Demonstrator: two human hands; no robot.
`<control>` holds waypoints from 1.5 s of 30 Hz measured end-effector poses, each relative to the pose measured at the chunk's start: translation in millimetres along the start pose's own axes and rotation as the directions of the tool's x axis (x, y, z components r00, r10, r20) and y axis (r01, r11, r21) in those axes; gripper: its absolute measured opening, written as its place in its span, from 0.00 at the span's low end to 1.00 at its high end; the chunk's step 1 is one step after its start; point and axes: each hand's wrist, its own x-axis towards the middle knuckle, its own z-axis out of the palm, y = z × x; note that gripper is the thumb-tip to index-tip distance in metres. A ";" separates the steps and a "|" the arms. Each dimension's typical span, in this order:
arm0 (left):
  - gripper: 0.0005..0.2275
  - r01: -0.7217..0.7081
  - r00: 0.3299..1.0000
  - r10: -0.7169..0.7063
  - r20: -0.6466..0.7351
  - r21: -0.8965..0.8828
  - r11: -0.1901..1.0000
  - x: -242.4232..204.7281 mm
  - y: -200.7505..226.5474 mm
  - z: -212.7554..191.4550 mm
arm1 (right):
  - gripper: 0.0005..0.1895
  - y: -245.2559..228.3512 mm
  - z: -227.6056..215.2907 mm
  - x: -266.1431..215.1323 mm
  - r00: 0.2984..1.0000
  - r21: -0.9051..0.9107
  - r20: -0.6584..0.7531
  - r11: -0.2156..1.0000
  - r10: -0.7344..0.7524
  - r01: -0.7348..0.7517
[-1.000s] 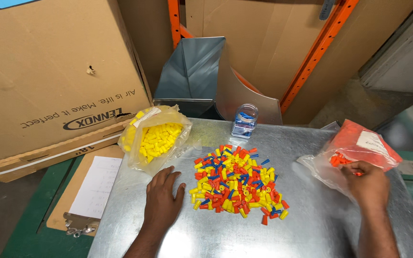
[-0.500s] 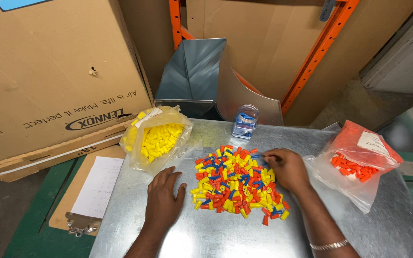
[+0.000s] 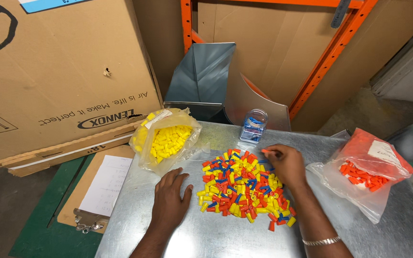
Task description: The person sorts a mixed pile of small yellow, red, and blue plastic pieces on a metal table. They pick up individual pieces and place them into separate clear plastic bags by color. The person also moves a bag of yellow pieces and a small jar of blue pieces during the process.
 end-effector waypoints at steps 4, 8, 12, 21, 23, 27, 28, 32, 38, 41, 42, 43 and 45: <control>0.16 0.005 1.000 -0.005 0.000 0.000 1.000 0.2 -0.6 -0.3 | 0.10 13.7 -32.7 -17.4 0.993 0.009 -0.041 0.994 0.113 -0.113; 0.16 0.015 1.000 -0.015 0.019 0.017 1.000 1.1 0.7 1.8 | 0.07 106.6 -61.9 -8.0 0.959 -0.094 -0.181 0.967 0.218 -0.237; 0.16 0.016 1.000 -0.016 0.012 0.018 1.000 0.6 0.2 0.9 | 0.12 212.4 -92.1 10.3 0.867 -0.240 -0.429 0.893 0.254 -0.380; 0.16 0.017 1.000 -0.017 0.008 0.029 0.999 0.1 0.9 1.2 | 0.10 204.4 -73.9 -4.8 0.914 -0.115 -0.393 0.982 0.096 -0.152; 0.16 0.014 1.000 -0.015 0.006 0.028 0.999 -0.4 0.4 2.0 | 0.09 122.2 -61.8 -22.4 0.967 -0.046 -0.236 0.993 0.095 -0.108; 0.16 0.013 1.000 -0.013 0.004 0.019 1.000 -0.5 -3.2 4.6 | 0.14 33.1 -34.7 -32.0 0.995 -0.083 0.076 0.994 0.071 -0.064; 0.16 0.015 1.000 -0.015 0.000 0.022 1.000 0.3 -2.2 3.5 | 0.14 35.7 -27.3 -24.2 0.995 -0.081 0.078 0.995 0.066 -0.060; 0.16 0.021 1.000 -0.021 0.011 0.008 1.000 0.2 0.0 0.7 | 0.14 36.2 -9.8 -5.1 0.986 -0.310 0.164 0.948 -0.026 0.076; 0.16 0.011 1.000 -0.011 0.006 0.010 1.000 0.2 -1.1 3.3 | 0.10 26.8 -13.3 2.7 0.991 -0.149 0.121 0.988 0.060 -0.042; 0.16 0.008 1.000 -0.008 0.000 0.021 1.000 0.4 -1.8 2.9 | 0.10 20.4 -14.6 17.6 0.998 0.157 0.032 0.986 0.057 -0.061; 0.16 0.010 1.000 -0.010 0.002 0.026 1.000 0.5 -2.3 3.6 | 0.11 20.7 -13.5 25.1 0.999 0.296 -0.034 0.955 0.025 -0.014; 0.16 0.015 1.000 -0.015 0.001 0.027 1.000 0.3 -1.6 2.7 | 0.11 11.7 -15.0 31.4 0.999 0.296 -0.030 0.955 0.023 -0.014; 0.16 0.013 1.000 -0.014 0.018 0.014 1.000 0.9 -0.7 0.9 | 0.09 -6.9 -17.8 44.6 0.983 0.390 -0.146 0.907 -0.108 0.158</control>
